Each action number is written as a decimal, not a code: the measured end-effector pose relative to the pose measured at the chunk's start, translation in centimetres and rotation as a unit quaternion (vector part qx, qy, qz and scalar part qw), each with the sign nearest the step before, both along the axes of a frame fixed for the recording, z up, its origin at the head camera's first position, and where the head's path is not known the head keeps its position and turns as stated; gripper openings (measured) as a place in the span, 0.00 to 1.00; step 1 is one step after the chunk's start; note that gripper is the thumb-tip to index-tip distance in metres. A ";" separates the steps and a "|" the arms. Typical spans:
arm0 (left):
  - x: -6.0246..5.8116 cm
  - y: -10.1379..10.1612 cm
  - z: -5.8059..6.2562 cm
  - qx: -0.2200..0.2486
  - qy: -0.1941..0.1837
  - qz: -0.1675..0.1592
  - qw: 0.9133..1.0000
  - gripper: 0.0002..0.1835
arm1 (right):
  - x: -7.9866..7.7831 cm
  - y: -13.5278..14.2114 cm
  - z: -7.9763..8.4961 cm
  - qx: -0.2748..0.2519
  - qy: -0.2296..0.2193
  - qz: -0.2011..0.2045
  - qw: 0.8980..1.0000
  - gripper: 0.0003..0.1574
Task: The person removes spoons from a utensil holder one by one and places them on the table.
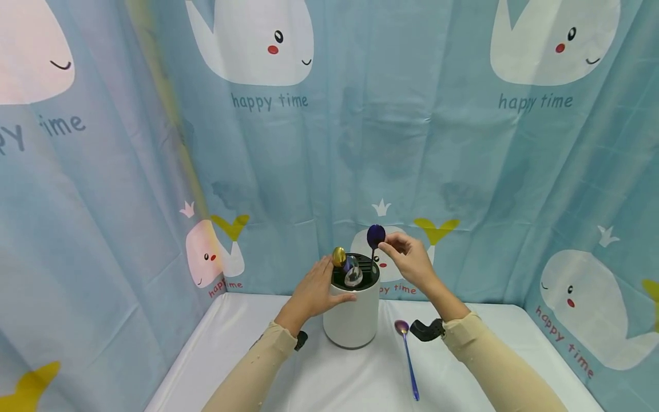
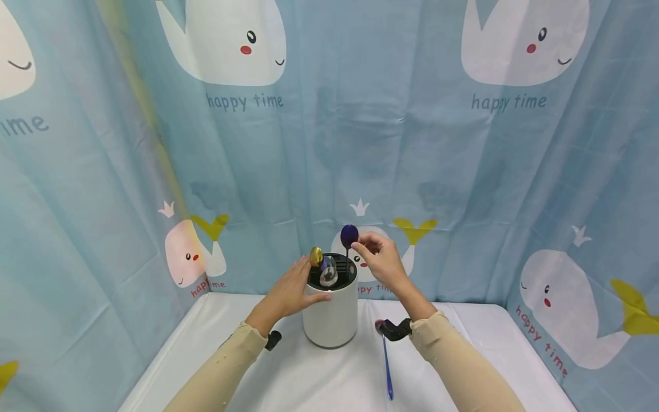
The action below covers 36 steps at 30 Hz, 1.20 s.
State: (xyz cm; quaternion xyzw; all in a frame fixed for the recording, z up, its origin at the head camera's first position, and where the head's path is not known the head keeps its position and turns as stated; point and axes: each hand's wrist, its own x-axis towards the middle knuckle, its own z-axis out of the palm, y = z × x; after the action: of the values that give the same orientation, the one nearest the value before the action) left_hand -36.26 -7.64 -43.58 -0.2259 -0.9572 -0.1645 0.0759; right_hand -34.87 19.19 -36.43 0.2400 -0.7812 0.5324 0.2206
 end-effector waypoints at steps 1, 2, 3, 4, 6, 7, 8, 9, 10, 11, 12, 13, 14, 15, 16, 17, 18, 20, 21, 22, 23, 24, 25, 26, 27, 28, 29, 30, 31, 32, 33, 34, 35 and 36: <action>0.0 0.0 0.0 0.000 0.000 0.000 1.000 0.68 | 0.0 0.0 0.1 -0.004 0.004 0.001 1.000 0.06; 0.0 0.0 0.0 0.000 0.001 -0.001 1.000 0.68 | 0.0 0.1 0.1 -0.009 0.008 0.002 1.000 0.06; 0.0 0.0 0.0 0.000 0.002 -0.001 1.000 0.68 | 0.0 0.1 0.2 -0.012 0.011 0.003 1.000 0.06; 0.1 0.0 0.0 0.001 0.003 -0.002 1.000 0.67 | 0.1 0.2 0.3 -0.016 0.013 0.004 1.000 0.06; 0.0 0.0 0.0 0.000 0.005 -0.002 1.000 0.67 | 0.1 0.3 0.4 -0.023 0.014 0.002 1.000 0.06; 0.0 0.0 -0.1 -0.001 0.005 -0.002 1.000 0.68 | 0.1 0.3 0.4 -0.025 0.014 0.002 1.000 0.06; 0.0 0.0 -0.1 -0.002 0.005 -0.002 1.000 0.68 | 0.2 0.4 0.5 -0.026 0.014 0.001 1.000 0.06; 0.0 0.0 -0.1 -0.002 0.005 -0.001 1.000 0.68 | 0.2 0.4 0.6 -0.027 0.015 0.002 1.000 0.06; 0.0 0.0 -0.1 -0.002 0.004 0.000 1.000 0.68 | 0.3 0.4 0.6 -0.029 0.016 0.002 0.999 0.06; -0.1 0.0 -0.1 -0.002 0.003 0.000 1.000 0.68 | 0.3 0.5 0.6 -0.031 0.018 0.003 0.999 0.07; -0.1 0.0 -0.1 0.000 0.003 0.000 1.000 0.68 | 0.3 0.5 0.6 -0.033 0.020 0.004 0.999 0.07; 0.0 0.0 -0.1 -0.001 0.002 0.001 1.000 0.68 | 0.4 0.5 0.7 -0.035 0.022 0.005 0.999 0.07; 0.0 0.0 -0.1 0.000 0.001 0.001 1.000 0.68 | 0.4 0.5 0.7 -0.037 0.023 0.004 0.999 0.07; 0.0 0.0 -0.1 0.000 0.001 0.000 1.000 0.68 | 0.4 0.6 0.8 -0.041 0.024 0.005 0.999 0.07; 0.0 0.0 -0.1 0.001 0.001 0.000 1.000 0.68 | 0.5 0.6 0.9 -0.046 0.024 0.006 0.999 0.07; 0.0 0.0 -0.1 0.000 0.001 0.000 1.000 0.68 | 0.5 0.6 1.0 -0.052 0.025 0.007 0.998 0.07; 0.0 0.1 -0.1 0.000 0.002 0.000 1.000 0.68 | 0.5 0.7 1.1 -0.056 0.026 0.007 0.998 0.07; 0.0 0.1 0.0 0.000 0.000 0.000 1.000 0.68 | 0.6 0.7 1.3 -0.068 0.026 0.007 0.997 0.07; 0.0 0.1 0.0 0.001 0.000 -0.001 1.000 0.68 | 0.7 0.7 1.5 -0.074 0.026 0.009 0.997 0.07; 0.0 0.0 0.0 0.001 0.000 0.000 1.000 0.68 | 0.7 0.7 1.6 -0.080 0.027 0.010 0.996 0.07; 0.0 0.0 0.1 0.001 -0.001 0.000 1.000 0.68 | 0.8 0.7 1.7 -0.086 0.030 0.010 0.996 0.07; 0.0 0.0 0.1 0.002 -0.001 0.000 1.000 0.68 | 0.8 0.7 1.8 -0.093 0.032 0.011 0.995 0.07; 0.0 0.0 0.2 0.001 -0.001 0.001 1.000 0.67 | 0.9 0.6 1.9 -0.101 0.035 0.012 0.994 0.07; 0.0 0.0 0.2 -0.001 -0.001 0.001 1.000 0.67 | 0.9 0.6 1.9 -0.107 0.040 0.014 0.993 0.07; 0.0 -0.1 0.2 -0.002 -0.001 0.001 1.000 0.67 | 1.0 0.6 2.0 -0.114 0.046 0.016 0.992 0.07; 0.0 -0.1 0.2 -0.003 0.001 0.001 1.000 0.67 | 1.0 0.6 2.0 -0.121 0.053 0.018 0.991 0.06; 0.0 -0.1 0.2 -0.004 0.002 -0.001 1.000 0.67 | 1.0 0.5 2.0 -0.127 0.059 0.019 0.990 0.06; 0.0 -0.1 0.2 -0.004 0.003 -0.002 1.000 0.67 | 1.1 0.5 2.0 -0.131 0.064 0.020 0.989 0.05; 0.0 -0.1 0.2 -0.007 0.004 -0.003 1.000 0.67 | 1.1 0.6 1.9 -0.133 0.068 0.021 0.988 0.05; 0.0 -0.1 0.2 -0.007 0.005 -0.004 1.000 0.67 | 1.2 0.6 1.9 -0.135 0.073 0.022 0.988 0.05; 0.0 -0.1 0.1 -0.007 0.007 -0.006 1.000 0.67 | 1.2 0.6 1.9 -0.136 0.075 0.023 0.988 0.05; -0.1 -0.1 0.1 -0.008 0.006 -0.006 1.000 0.67 | 1.3 0.7 1.8 -0.134 0.078 0.024 0.988 0.04; -0.1 -0.1 0.0 -0.008 0.006 -0.006 1.000 0.67 | 1.3 0.7 1.8 -0.135 0.078 0.025 0.987 0.04; -0.1 -0.1 -0.1 -0.008 0.006 -0.005 1.000 0.67 | 1.4 0.8 1.7 -0.137 0.078 0.027 0.987 0.04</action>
State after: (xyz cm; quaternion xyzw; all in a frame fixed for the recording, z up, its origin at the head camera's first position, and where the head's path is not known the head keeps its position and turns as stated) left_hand -36.33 -7.76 -43.63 -0.2326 -0.9568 -0.1557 0.0788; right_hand -33.47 20.02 -34.73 0.2690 -0.6744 0.6200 0.2972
